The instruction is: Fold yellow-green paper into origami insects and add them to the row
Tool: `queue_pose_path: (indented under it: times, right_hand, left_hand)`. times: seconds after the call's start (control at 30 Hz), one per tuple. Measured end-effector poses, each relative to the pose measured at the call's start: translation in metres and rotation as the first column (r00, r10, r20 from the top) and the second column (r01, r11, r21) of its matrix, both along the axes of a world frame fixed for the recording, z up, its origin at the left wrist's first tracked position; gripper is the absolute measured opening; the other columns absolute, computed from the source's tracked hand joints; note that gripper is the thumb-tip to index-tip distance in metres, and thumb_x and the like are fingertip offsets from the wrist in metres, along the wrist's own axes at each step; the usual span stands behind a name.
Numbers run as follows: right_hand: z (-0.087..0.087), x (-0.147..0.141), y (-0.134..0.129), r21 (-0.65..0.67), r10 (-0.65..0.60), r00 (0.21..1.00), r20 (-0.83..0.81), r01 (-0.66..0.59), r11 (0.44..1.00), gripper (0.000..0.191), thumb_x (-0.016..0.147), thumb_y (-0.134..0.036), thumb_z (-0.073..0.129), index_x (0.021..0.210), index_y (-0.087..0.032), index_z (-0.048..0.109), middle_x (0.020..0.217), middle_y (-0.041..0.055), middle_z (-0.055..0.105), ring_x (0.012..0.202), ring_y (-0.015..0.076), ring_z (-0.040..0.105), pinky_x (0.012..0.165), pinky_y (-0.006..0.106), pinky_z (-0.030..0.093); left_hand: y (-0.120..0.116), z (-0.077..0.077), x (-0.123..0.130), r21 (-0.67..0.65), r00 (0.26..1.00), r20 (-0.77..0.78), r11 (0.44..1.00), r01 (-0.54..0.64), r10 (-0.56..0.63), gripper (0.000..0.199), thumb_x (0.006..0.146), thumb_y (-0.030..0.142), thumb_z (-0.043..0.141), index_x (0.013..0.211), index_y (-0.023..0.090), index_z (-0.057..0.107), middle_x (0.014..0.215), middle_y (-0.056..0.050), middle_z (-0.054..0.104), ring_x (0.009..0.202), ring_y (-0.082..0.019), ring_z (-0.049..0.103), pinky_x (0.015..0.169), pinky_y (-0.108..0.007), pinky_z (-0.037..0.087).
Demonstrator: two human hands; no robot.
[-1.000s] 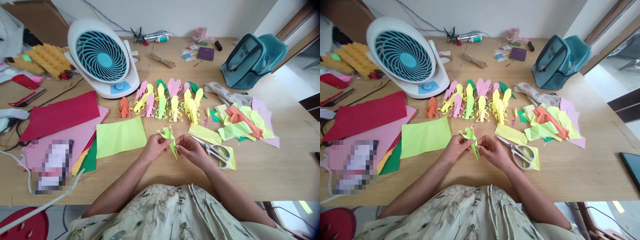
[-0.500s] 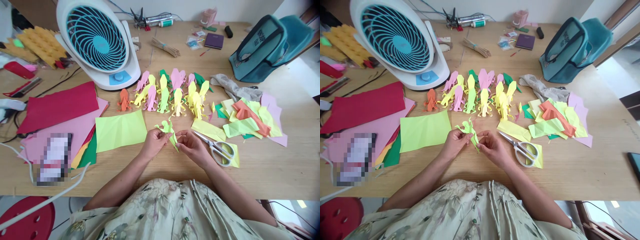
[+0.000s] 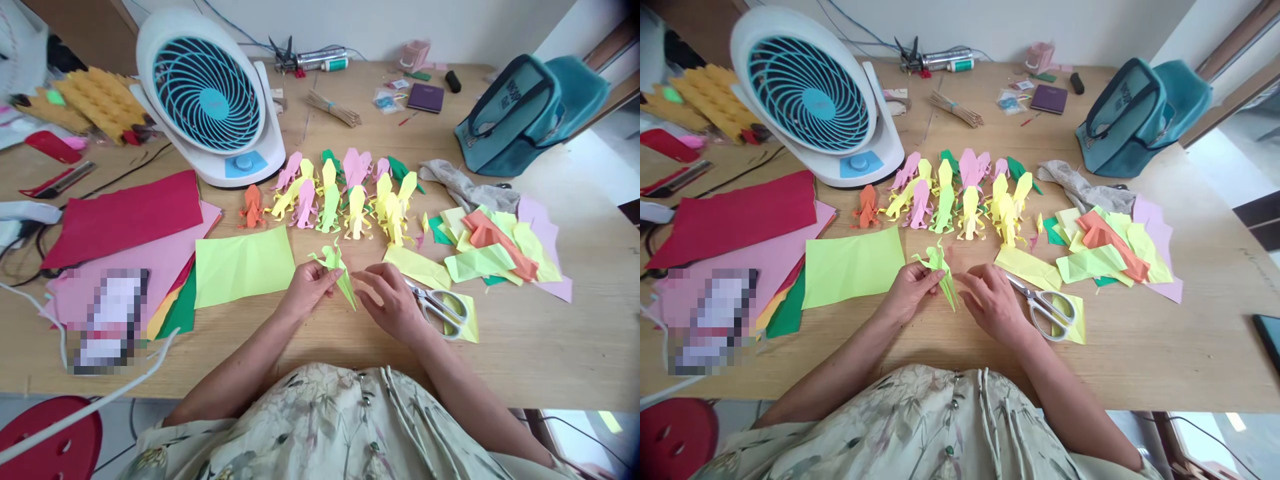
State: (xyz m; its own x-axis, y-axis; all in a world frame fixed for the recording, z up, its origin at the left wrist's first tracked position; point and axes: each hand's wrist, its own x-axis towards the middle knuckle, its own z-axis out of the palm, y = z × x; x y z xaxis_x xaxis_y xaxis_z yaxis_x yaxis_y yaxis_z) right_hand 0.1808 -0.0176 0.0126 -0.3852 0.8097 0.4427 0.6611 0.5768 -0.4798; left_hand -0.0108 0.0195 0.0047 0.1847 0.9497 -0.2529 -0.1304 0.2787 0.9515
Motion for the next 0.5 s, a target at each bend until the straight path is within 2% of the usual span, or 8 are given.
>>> queue_pose_path:
  times: [0.1,0.2,0.33,0.5]
  right_hand:
    - [-0.0015,-0.0022,-0.0013,0.139,0.045,0.996,0.073,-0.054,0.989,0.031,0.090,-0.011,0.058,0.119,-0.022,0.056,0.095,0.0084,0.060,0.084,0.0209,0.055,0.073,0.036,0.047]
    - [-0.0001,-0.0016,-0.0023,0.223,0.050,0.995,0.084,-0.067,0.973,0.029,0.089,-0.008,0.059,0.114,-0.021,0.057,0.092,0.0083,0.062,0.080,0.0200,0.055,0.069,0.035,0.046]
    - [0.0023,-0.0003,-0.0029,0.260,0.050,0.997,0.067,-0.065,0.963,0.025,0.087,-0.006,0.061,0.108,-0.019,0.059,0.092,0.0088,0.064,0.078,0.0191,0.056,0.068,0.034,0.045]
    - [0.0008,-0.0005,-0.0023,0.244,0.087,0.994,0.065,-0.100,0.965,0.023,0.088,-0.007,0.059,0.107,-0.020,0.058,0.092,0.0084,0.066,0.078,0.0192,0.057,0.068,0.035,0.045]
  left_hand:
    - [-0.0035,0.0015,0.0035,-0.037,0.999,0.030,0.999,0.034,-0.033,0.044,0.063,0.051,0.083,0.063,0.014,0.058,0.050,0.006,0.051,0.044,-0.006,0.047,0.045,-0.020,0.040]
    - [-0.0065,0.0021,0.0062,-0.061,0.995,0.063,0.995,0.082,-0.078,0.046,0.062,0.052,0.083,0.063,0.013,0.059,0.050,0.006,0.051,0.043,-0.006,0.046,0.044,-0.019,0.040]
    - [-0.0085,0.0043,0.0068,-0.119,0.984,0.145,0.985,0.125,-0.107,0.045,0.060,0.050,0.085,0.064,0.013,0.059,0.052,0.005,0.052,0.044,-0.005,0.046,0.043,-0.019,0.041]
    - [-0.0091,0.0077,0.0044,-0.199,0.963,0.225,0.960,0.194,-0.148,0.043,0.062,0.048,0.084,0.067,0.013,0.061,0.052,0.004,0.053,0.045,-0.005,0.047,0.043,-0.017,0.042]
